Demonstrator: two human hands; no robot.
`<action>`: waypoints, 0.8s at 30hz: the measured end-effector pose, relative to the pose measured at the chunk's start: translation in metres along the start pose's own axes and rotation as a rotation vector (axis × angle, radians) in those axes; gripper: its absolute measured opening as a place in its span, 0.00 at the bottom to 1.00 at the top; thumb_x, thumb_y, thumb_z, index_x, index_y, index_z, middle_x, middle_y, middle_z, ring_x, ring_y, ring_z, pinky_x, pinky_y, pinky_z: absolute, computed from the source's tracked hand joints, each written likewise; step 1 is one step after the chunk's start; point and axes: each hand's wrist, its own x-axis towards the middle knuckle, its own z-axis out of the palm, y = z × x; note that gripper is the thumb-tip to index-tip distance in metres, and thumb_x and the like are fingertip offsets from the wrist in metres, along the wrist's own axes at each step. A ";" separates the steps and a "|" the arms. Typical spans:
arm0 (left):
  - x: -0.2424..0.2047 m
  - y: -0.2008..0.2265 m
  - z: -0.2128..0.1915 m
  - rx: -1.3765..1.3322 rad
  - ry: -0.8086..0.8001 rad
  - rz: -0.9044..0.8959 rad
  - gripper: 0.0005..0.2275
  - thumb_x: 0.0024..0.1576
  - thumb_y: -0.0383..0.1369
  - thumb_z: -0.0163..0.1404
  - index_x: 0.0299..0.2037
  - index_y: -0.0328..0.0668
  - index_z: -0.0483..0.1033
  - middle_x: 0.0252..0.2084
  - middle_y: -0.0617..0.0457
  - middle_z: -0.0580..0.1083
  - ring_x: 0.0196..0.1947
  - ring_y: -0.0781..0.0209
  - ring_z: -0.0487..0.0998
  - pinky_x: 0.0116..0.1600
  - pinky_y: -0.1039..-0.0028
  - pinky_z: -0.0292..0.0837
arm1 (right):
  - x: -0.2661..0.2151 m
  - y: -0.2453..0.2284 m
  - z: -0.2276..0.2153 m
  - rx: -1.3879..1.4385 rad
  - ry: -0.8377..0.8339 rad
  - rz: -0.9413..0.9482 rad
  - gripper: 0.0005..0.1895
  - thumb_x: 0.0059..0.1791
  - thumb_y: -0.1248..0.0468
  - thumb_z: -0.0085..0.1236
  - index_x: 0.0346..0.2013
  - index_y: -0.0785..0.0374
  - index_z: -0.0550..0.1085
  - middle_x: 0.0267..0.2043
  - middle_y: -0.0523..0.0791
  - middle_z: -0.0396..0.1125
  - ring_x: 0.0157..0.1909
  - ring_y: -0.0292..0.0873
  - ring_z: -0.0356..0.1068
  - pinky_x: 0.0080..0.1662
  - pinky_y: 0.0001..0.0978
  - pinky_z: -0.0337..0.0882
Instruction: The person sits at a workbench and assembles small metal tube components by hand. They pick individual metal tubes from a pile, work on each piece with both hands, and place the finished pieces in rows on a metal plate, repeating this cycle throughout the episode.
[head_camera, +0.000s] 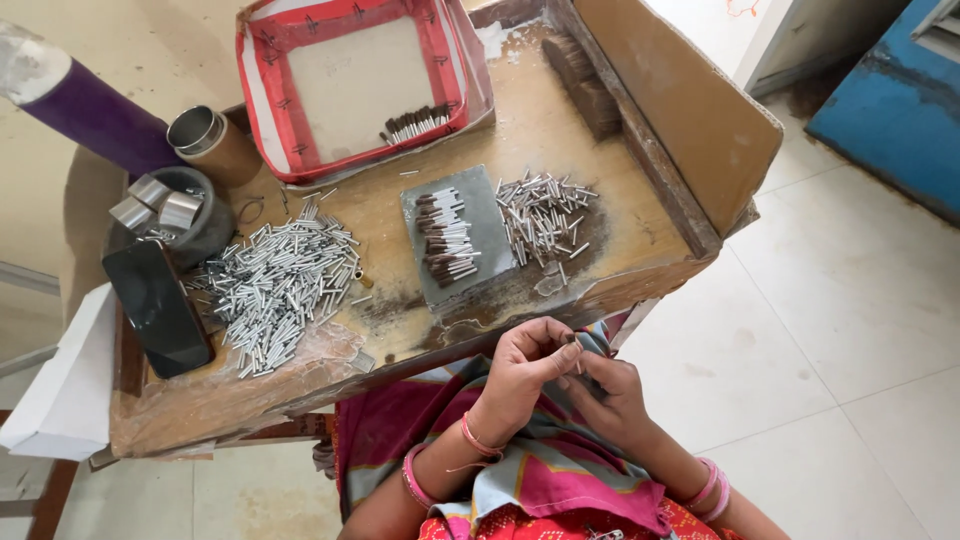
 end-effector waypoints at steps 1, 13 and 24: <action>0.000 -0.001 -0.001 0.030 -0.003 -0.007 0.04 0.62 0.28 0.56 0.40 0.36 0.76 0.33 0.56 0.77 0.33 0.72 0.75 0.37 0.82 0.69 | 0.001 -0.004 0.000 -0.003 -0.010 -0.007 0.03 0.48 0.72 0.60 0.35 0.65 0.74 0.19 0.41 0.59 0.22 0.31 0.56 0.26 0.27 0.60; -0.001 0.000 0.004 -0.022 -0.034 0.028 0.04 0.62 0.27 0.54 0.42 0.33 0.76 0.34 0.55 0.77 0.34 0.70 0.75 0.38 0.81 0.70 | -0.003 -0.006 -0.002 0.124 -0.025 0.105 0.04 0.48 0.71 0.57 0.37 0.67 0.75 0.20 0.40 0.66 0.21 0.30 0.63 0.25 0.25 0.62; -0.004 -0.003 -0.005 0.075 0.018 0.114 0.02 0.61 0.24 0.54 0.41 0.33 0.76 0.34 0.58 0.76 0.33 0.74 0.73 0.36 0.83 0.69 | -0.001 -0.005 0.006 0.035 -0.040 -0.003 0.01 0.49 0.72 0.57 0.36 0.67 0.74 0.25 0.43 0.67 0.27 0.33 0.64 0.32 0.26 0.67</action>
